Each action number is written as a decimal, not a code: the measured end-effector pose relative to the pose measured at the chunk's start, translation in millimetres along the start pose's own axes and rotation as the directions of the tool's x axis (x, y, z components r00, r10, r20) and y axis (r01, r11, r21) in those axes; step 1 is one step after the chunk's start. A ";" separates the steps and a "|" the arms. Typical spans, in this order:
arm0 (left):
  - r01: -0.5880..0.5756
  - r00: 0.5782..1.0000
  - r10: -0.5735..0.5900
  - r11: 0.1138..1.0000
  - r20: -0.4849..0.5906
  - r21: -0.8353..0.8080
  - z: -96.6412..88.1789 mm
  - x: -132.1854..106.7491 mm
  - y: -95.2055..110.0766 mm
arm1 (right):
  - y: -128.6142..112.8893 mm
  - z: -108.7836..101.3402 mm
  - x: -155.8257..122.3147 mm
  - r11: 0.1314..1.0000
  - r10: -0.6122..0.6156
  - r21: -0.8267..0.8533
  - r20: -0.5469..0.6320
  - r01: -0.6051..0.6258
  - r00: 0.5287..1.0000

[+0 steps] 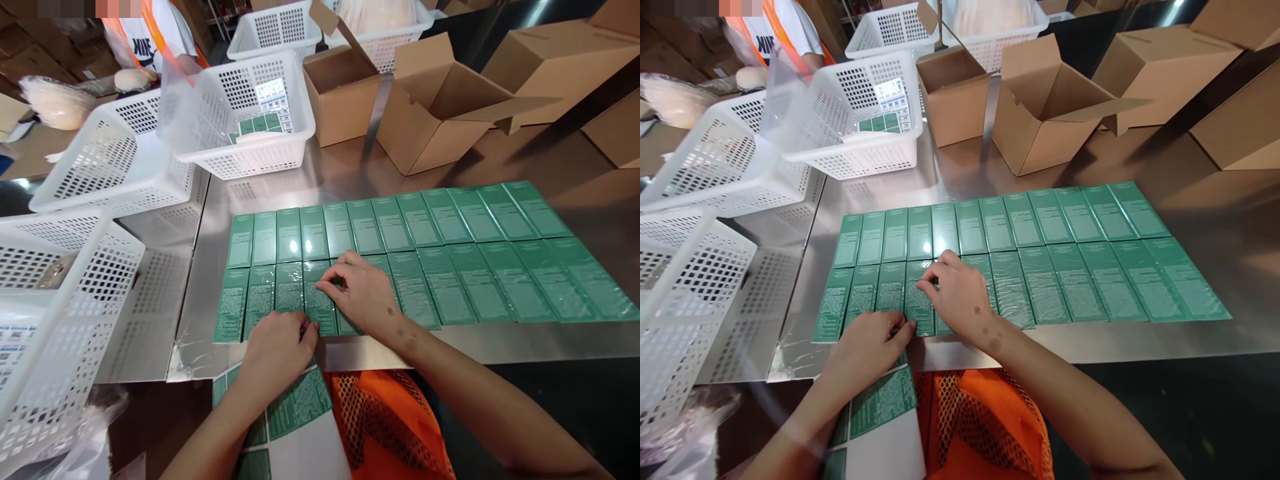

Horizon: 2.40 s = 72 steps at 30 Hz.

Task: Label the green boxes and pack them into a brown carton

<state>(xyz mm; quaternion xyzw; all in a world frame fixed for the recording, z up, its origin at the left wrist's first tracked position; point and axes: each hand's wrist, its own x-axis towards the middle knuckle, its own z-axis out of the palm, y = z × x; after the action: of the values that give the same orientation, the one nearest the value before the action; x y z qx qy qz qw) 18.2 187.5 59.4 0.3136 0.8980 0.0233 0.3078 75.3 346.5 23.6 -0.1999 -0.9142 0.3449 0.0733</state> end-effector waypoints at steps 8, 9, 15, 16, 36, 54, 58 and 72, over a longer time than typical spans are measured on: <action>0.098 0.892 -0.223 0.944 -0.393 -0.314 -16.3 -25.6 -36.3 | -7.1 -11.4 -15.9 0.847 0.108 0.525 -0.009 -0.087 0.994; 0.100 0.809 -0.301 0.917 -0.506 -0.386 -20.6 -29.2 -41.6 | -14.0 -9.8 -24.6 0.790 0.083 0.607 0.043 -0.091 0.996; 0.003 0.546 -0.436 0.855 -0.715 -0.519 -36.4 -36.8 -47.6 | -56.9 15.8 -59.9 0.667 -0.014 0.730 0.210 -0.148 0.978; -0.002 0.552 -0.429 0.857 -0.715 -0.515 -36.0 -36.9 -46.6 | -60.4 18.0 -58.8 0.687 0.017 0.713 0.179 -0.142 0.984; 0.268 0.393 -0.450 0.891 -0.802 -0.368 -59.4 -16.8 -107.7 | -78.4 -0.4 -53.7 0.517 -0.844 0.379 0.076 0.767 0.531; -0.202 0.936 -0.024 0.782 -0.351 -0.590 -68.9 53.1 -145.2 | -92.2 32.5 160.4 0.852 -0.099 0.517 0.315 -0.083 0.944; -0.095 0.953 -0.063 0.866 -0.295 -0.491 -72.0 64.5 -140.9 | -81.2 48.3 168.7 0.897 -0.048 0.433 0.302 -0.092 0.952; 0.040 0.974 -0.131 0.903 -0.186 -0.427 -74.5 75.3 -133.4 | -79.3 61.2 171.3 0.963 -0.053 0.271 0.220 -0.009 0.974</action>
<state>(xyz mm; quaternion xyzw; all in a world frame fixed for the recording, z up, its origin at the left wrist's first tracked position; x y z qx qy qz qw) -143.5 135.3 47.8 0.1957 0.9121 0.2357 0.2724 -122.1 326.8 29.3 -0.1376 -0.8631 0.4859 -0.0001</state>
